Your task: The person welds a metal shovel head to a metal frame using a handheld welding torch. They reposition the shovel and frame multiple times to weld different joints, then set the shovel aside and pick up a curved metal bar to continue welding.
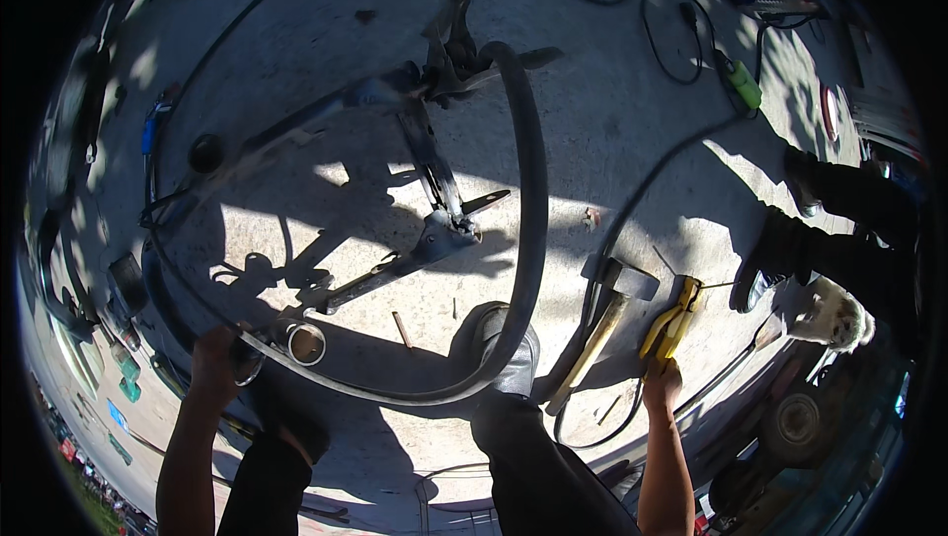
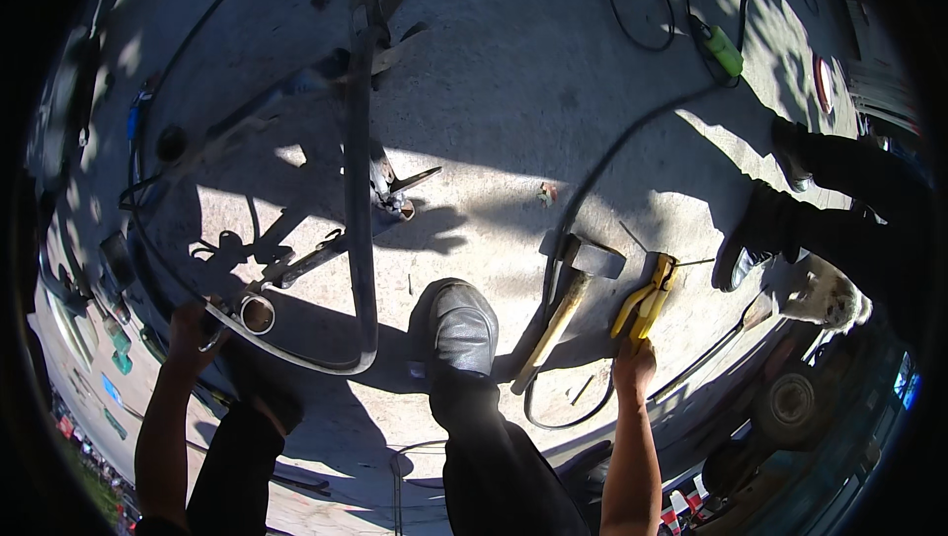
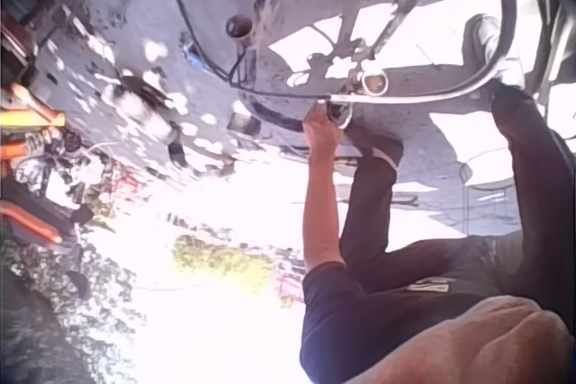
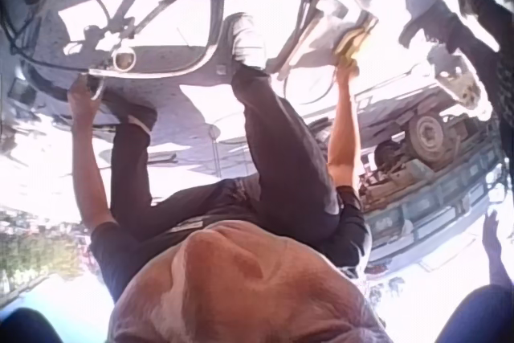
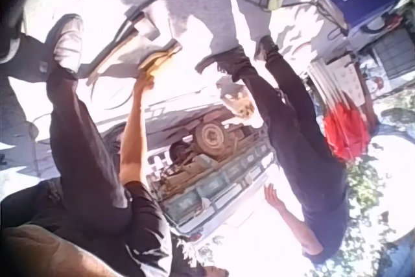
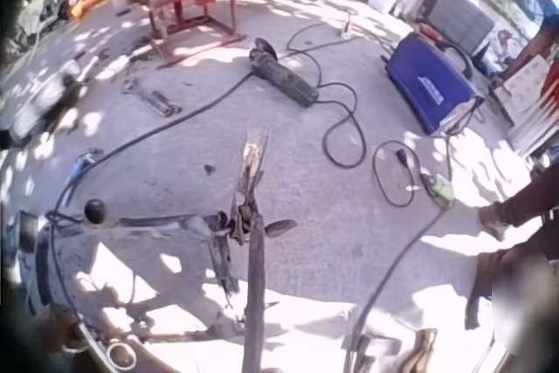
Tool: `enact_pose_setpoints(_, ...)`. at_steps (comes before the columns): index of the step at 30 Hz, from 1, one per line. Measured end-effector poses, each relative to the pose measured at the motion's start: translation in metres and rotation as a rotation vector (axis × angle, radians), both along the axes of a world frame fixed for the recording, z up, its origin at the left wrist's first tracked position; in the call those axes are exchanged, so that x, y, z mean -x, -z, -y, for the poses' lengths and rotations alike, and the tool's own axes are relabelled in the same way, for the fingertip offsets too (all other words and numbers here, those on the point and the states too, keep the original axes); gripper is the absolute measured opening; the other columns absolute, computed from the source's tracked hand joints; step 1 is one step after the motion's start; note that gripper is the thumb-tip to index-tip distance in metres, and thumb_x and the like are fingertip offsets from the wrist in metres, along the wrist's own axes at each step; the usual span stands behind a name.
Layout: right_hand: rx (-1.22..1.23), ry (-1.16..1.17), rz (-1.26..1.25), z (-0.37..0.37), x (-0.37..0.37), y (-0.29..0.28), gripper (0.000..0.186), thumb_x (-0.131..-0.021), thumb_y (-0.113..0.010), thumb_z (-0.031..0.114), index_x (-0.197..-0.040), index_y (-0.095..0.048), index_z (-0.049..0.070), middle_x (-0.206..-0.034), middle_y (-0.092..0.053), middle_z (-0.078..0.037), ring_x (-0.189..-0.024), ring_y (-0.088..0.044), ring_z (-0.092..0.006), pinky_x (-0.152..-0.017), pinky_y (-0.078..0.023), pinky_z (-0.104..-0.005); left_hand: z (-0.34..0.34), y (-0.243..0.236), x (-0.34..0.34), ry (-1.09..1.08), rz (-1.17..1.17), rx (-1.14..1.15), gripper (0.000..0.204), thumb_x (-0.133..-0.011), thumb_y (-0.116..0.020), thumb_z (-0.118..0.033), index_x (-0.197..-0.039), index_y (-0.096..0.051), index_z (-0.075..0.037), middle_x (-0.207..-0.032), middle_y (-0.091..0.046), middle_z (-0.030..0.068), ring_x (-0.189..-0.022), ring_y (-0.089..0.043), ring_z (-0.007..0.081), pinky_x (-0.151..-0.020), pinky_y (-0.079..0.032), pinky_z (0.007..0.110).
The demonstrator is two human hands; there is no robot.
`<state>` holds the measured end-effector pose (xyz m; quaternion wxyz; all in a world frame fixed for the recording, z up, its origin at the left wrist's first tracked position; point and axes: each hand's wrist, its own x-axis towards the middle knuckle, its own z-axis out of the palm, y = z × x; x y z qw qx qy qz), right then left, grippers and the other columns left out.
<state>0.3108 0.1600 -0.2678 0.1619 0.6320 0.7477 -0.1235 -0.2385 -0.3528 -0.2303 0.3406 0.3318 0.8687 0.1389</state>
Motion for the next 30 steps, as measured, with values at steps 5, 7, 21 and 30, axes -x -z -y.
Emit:
enact_pose_setpoints(5,-0.008,-0.025,0.003,-0.002,-0.005,0.002,0.032,-0.095,-0.06,0.03,-0.105,-0.063,0.0,-0.095,-0.065,-0.027,-0.091,-0.062,-0.0481,-0.08,-0.049,-0.0526,0.029,0.023,0.0,-0.023,-0.03,-0.011,0.043,-0.065,-0.081,-0.008,-0.105,-0.068,-0.006,-0.098,-0.07,0.0153,-0.089,-0.07,0.0339,-0.078,-0.056,0.039)
enact_pose_setpoints(7,-0.07,-0.056,-0.017,0.0,-0.008,0.003,0.031,-0.096,-0.06,0.03,-0.098,-0.063,-0.001,-0.087,-0.067,-0.024,-0.083,-0.065,-0.0441,-0.073,-0.049,-0.0487,0.035,0.031,-0.001,-0.075,0.008,0.059,0.043,-0.065,-0.081,-0.009,-0.106,-0.067,-0.007,-0.097,-0.07,0.0138,-0.089,-0.07,0.0314,-0.079,-0.056,0.039)
enact_pose_setpoints(21,0.004,0.008,0.042,0.001,0.007,-0.004,0.032,-0.097,-0.057,0.031,-0.101,-0.063,-0.001,-0.093,-0.067,-0.027,-0.09,-0.064,-0.0475,-0.078,-0.05,-0.0521,0.076,0.071,-0.002,-0.209,0.181,-0.202,0.02,-0.09,-0.072,-0.012,-0.105,-0.061,-0.004,-0.086,-0.066,0.008,-0.078,-0.066,0.018,-0.071,-0.055,0.031)
enact_pose_setpoints(30,0.014,0.011,0.062,0.0,0.003,-0.001,0.034,-0.097,-0.056,0.033,-0.099,-0.062,0.0,-0.092,-0.066,-0.027,-0.09,-0.063,-0.0476,-0.079,-0.049,-0.0533,0.089,0.079,0.0,-0.407,0.321,-0.131,0.017,-0.095,-0.062,-0.018,-0.1,-0.061,-0.001,-0.087,-0.065,0.0115,-0.079,-0.065,0.0224,-0.073,-0.055,0.034)
